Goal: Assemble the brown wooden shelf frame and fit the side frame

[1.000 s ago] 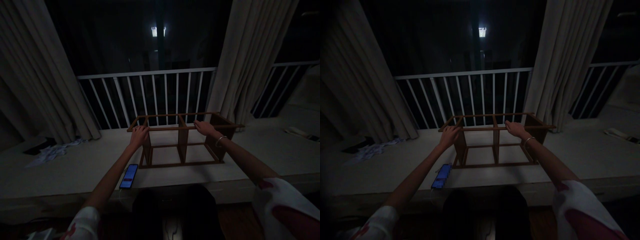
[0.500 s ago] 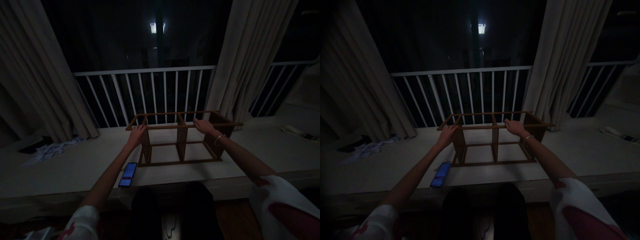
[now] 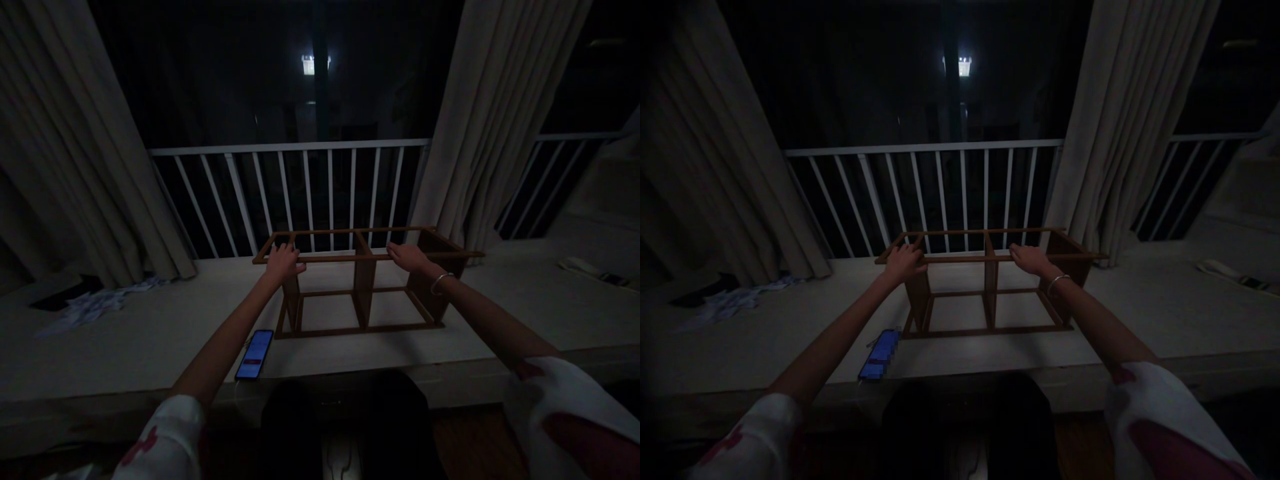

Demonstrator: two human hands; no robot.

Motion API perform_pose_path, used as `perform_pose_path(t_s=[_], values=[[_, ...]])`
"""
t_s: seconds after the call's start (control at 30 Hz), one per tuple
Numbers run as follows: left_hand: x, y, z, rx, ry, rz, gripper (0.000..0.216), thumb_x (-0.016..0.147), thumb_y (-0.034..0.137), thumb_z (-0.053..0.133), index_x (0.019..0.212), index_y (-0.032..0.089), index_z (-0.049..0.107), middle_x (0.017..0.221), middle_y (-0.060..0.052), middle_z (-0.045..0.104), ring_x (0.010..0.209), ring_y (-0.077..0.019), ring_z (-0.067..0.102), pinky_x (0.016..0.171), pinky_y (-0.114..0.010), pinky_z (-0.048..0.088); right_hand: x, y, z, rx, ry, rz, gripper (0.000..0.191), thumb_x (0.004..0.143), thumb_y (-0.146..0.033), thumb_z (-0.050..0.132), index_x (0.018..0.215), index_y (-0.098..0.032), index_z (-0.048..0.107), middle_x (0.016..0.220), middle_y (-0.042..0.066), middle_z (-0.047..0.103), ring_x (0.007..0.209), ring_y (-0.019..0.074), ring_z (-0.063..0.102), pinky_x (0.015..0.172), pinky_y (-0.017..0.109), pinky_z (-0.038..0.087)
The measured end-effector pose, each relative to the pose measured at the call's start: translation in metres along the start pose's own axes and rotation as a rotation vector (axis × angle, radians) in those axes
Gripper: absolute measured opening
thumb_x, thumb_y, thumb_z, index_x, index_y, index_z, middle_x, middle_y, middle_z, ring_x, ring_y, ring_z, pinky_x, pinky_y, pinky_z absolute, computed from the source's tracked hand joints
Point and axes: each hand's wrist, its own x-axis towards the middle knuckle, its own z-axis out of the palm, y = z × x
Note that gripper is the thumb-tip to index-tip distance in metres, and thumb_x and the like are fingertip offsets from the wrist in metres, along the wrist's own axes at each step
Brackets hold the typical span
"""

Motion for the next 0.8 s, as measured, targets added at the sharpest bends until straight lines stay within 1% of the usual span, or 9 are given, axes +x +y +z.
perform_pose_path(t_s=[0.07,0.13,0.23,0.27,0.33,0.47,0.63,0.73,0.8], values=[[0.013,0.006,-0.002,-0.016,-0.01,0.066,0.037,0.069,0.046,0.052,0.089,0.016,0.059,0.1,-0.013,0.054,0.102,-0.0287,0.044,0.085,-0.042,0.032,0.001,0.0,-0.001,0.012,-0.012,0.004,0.044,0.088,-0.042,0.014,0.11,-0.017,0.043,0.098,0.013,0.061,0.088,0.0236,0.057,0.069,0.032,0.037],[0.025,0.014,-0.003,-0.077,-0.085,0.162,0.036,0.07,0.047,0.051,0.089,0.017,0.06,0.097,-0.011,0.056,0.099,-0.0259,0.047,0.083,-0.038,0.034,0.001,-0.001,-0.002,0.018,-0.02,0.006,0.043,0.088,-0.041,0.015,0.109,-0.017,0.043,0.098,0.013,0.061,0.088,0.023,0.057,0.07,0.031,0.037],[0.039,0.028,-0.002,-0.206,-0.28,0.255,0.044,0.073,0.058,0.041,0.088,0.02,0.059,0.092,-0.008,0.06,0.084,-0.0205,0.055,0.071,-0.03,0.039,0.0,-0.001,-0.003,0.016,-0.02,0.002,0.042,0.088,-0.041,0.016,0.107,-0.016,0.044,0.098,0.013,0.061,0.088,0.0224,0.057,0.071,0.031,0.036],[0.043,0.032,-0.001,-0.236,-0.323,0.262,0.049,0.072,0.062,0.037,0.087,0.02,0.059,0.09,-0.007,0.061,0.08,-0.0195,0.056,0.066,-0.028,0.039,0.001,-0.001,-0.003,0.016,-0.017,-0.004,0.042,0.089,-0.041,0.016,0.106,-0.016,0.044,0.098,0.013,0.061,0.088,0.0224,0.057,0.07,0.031,0.037],[0.049,0.04,0.001,-0.261,-0.36,0.261,0.056,0.071,0.067,0.031,0.085,0.021,0.059,0.088,-0.007,0.062,0.076,-0.019,0.057,0.061,-0.026,0.039,0.001,-0.001,-0.003,0.017,-0.009,-0.013,0.042,0.089,-0.041,0.014,0.104,-0.016,0.045,0.098,0.013,0.061,0.087,0.0226,0.057,0.07,0.03,0.037],[0.054,0.049,0.005,-0.203,-0.335,0.211,0.063,0.071,0.07,0.025,0.079,0.02,0.061,0.083,-0.008,0.063,0.075,-0.0201,0.059,0.062,-0.027,0.039,0.003,-0.001,-0.002,0.014,-0.002,-0.003,0.041,0.089,-0.039,0.013,0.103,-0.015,0.043,0.097,0.014,0.061,0.087,0.0228,0.058,0.071,0.031,0.036],[0.047,0.057,0.006,-0.088,-0.248,0.138,0.072,0.073,0.07,0.02,0.082,0.014,0.064,0.08,-0.015,0.063,0.08,-0.0248,0.06,0.067,-0.031,0.04,-0.001,-0.002,-0.004,0.005,0.014,-0.022,0.04,0.089,-0.039,0.012,0.105,-0.015,0.04,0.097,0.014,0.061,0.088,0.0246,0.058,0.072,0.032,0.036],[0.045,0.061,0.001,-0.067,-0.208,0.124,0.073,0.073,0.069,0.019,0.084,0.013,0.064,0.082,-0.017,0.064,0.081,-0.0267,0.06,0.068,-0.033,0.04,-0.006,-0.004,-0.013,-0.015,0.038,-0.012,0.04,0.089,-0.038,0.012,0.106,-0.014,0.039,0.094,0.015,0.062,0.085,0.0256,0.059,0.07,0.032,0.035],[0.045,0.062,-0.007,-0.062,-0.18,0.104,0.072,0.074,0.069,0.02,0.086,0.013,0.064,0.082,-0.017,0.064,0.081,-0.027,0.06,0.068,-0.033,0.04,-0.007,-0.005,-0.025,-0.038,0.069,-0.002,0.04,0.089,-0.038,0.012,0.106,-0.014,0.038,0.093,0.015,0.063,0.083,0.0258,0.059,0.068,0.032,0.035]])
